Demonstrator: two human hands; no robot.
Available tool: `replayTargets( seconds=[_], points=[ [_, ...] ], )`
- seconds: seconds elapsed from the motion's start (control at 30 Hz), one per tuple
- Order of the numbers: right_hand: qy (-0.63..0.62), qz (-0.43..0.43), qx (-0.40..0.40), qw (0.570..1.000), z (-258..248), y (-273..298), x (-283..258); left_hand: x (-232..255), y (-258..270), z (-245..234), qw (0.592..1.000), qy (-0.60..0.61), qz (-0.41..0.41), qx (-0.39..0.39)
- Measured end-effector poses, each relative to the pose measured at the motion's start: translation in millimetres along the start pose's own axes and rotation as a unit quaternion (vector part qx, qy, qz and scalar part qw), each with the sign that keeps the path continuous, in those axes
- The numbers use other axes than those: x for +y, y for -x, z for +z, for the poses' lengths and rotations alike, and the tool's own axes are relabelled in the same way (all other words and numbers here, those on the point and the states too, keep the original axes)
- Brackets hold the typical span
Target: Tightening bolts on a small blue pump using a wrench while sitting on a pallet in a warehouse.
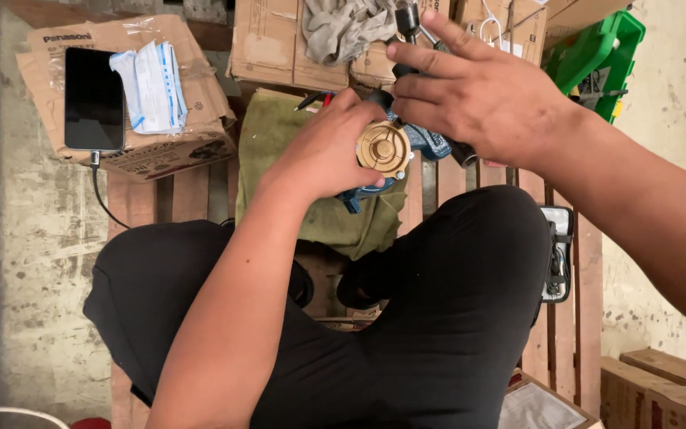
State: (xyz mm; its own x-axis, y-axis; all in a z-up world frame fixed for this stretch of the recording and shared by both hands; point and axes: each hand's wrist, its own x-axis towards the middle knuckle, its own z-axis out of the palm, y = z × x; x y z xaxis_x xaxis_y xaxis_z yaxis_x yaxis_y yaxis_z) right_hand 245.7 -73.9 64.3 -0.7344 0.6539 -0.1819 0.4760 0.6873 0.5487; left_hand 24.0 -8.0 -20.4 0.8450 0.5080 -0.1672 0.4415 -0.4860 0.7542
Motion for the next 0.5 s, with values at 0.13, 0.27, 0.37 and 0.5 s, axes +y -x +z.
replayTargets(
  seconds=[0.13, 0.27, 0.37, 0.5],
  points=[
    [0.046, -0.006, 0.028, 0.999, -10.3, -6.3, -0.9, 4.9, 2.6, -2.0, 1.000, 0.011, -0.002, 0.003],
    [-0.007, -0.039, 0.065, 0.997, -14.2, -18.8, 3.7, 10.8, -2.3, 11.9, 1.000, -0.008, -0.007, -0.009],
    [-0.079, -0.042, 0.111, 0.990, 0.5, -24.7, 7.9, -3.1, -12.7, 41.2, 0.997, -0.040, 0.041, 0.044],
    [-0.092, 0.065, 0.210, 0.971, 38.6, -26.9, -0.7, -14.0, -18.6, 61.4, 0.982, -0.015, 0.105, 0.155]
  ],
)
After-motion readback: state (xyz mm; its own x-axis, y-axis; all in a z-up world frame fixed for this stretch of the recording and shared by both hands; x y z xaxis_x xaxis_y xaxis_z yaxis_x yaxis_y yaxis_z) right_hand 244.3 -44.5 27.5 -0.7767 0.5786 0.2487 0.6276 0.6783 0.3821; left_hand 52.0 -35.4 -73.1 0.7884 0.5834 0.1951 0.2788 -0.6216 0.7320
